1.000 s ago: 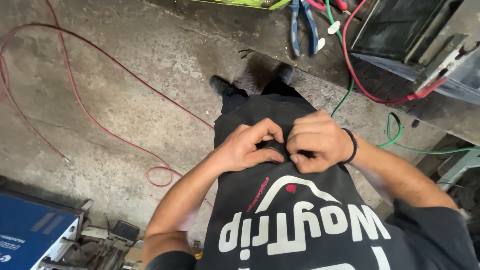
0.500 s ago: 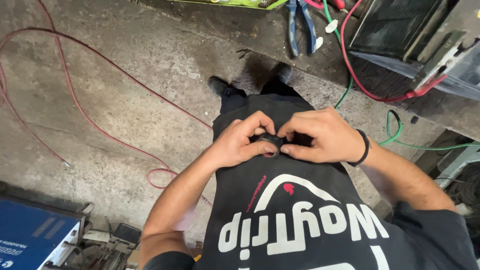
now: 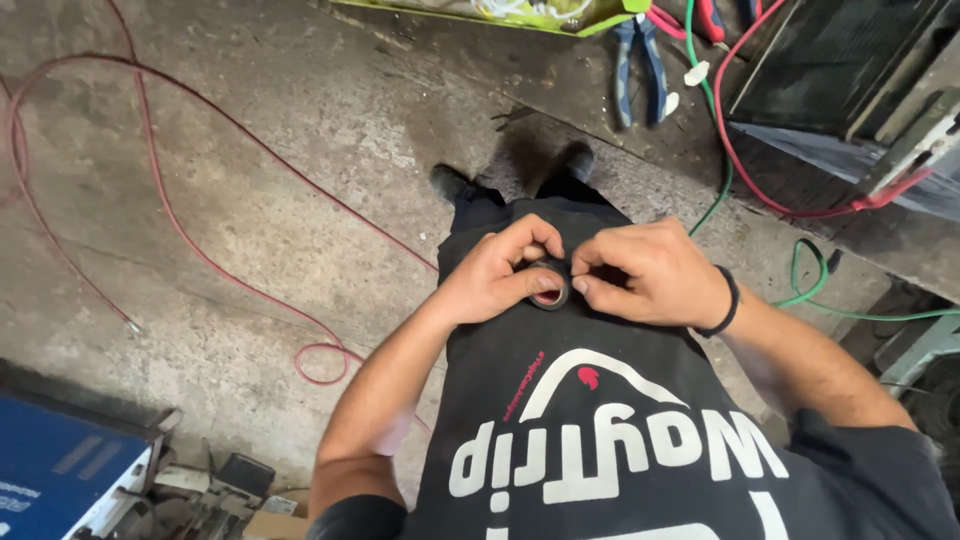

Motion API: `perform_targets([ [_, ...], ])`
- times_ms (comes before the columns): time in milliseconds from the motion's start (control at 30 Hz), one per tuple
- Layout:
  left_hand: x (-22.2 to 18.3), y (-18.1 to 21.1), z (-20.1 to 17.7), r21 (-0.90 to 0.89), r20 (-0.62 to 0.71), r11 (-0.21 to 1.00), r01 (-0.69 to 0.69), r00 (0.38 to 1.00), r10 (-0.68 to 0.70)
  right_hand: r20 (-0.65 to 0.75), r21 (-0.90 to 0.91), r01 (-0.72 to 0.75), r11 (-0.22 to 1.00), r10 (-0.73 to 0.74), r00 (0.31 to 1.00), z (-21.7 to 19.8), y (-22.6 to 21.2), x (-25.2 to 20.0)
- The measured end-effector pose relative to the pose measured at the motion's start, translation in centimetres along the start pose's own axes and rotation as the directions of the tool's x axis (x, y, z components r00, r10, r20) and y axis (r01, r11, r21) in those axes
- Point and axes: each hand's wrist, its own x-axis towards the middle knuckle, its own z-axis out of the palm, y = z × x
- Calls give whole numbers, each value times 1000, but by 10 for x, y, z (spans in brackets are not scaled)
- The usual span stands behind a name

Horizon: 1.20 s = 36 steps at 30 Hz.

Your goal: Repairing internal wiring of an electronic device using pliers and electrical tape

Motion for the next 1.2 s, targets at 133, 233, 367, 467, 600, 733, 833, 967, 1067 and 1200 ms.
perform_targets([
  [133, -6, -30, -13, -320, 39, 947, 31, 999, -20, -95, -179, 78, 981, -96, 991, 24, -3, 9],
  [233, -10, -40, -23, -476, 80, 877, 66, 996, -32, -169, -315, 179, 932, -240, 956, 33, -23, 25],
  [367, -2, -71, -36, -540, 106, 837, 86, 994, -33, -210, -424, 198, 884, -309, 928, 37, -21, 38],
  [467, 19, -48, -50, -509, 115, 854, 109, 992, -58, -182, -502, 184, 845, -312, 933, 19, -18, 51],
  [600, 65, 10, -85, 131, -182, 991, 3, 983, 21, -155, -505, 129, 853, -237, 959, -7, -4, 67],
  [733, 112, 78, -104, 704, -343, 707, 66, 903, 258, -137, -573, 133, 808, -255, 957, -23, 28, 83],
  [833, 138, 78, -108, 801, -305, 572, 176, 942, 138, -144, -643, 88, 761, -232, 962, -29, 46, 97],
  [967, 144, 70, -126, 777, -252, 607, 166, 966, 57, -217, -655, -5, 756, -182, 959, -28, 52, 114],
  [1067, 146, 84, -147, 668, -161, 739, 88, 987, 27, -298, -705, -146, 694, -103, 949, -21, 45, 129],
  [1200, 155, 87, -167, 621, -73, 783, 38, 997, 9, -431, -699, -387, 601, 77, 899, -8, 33, 150],
])
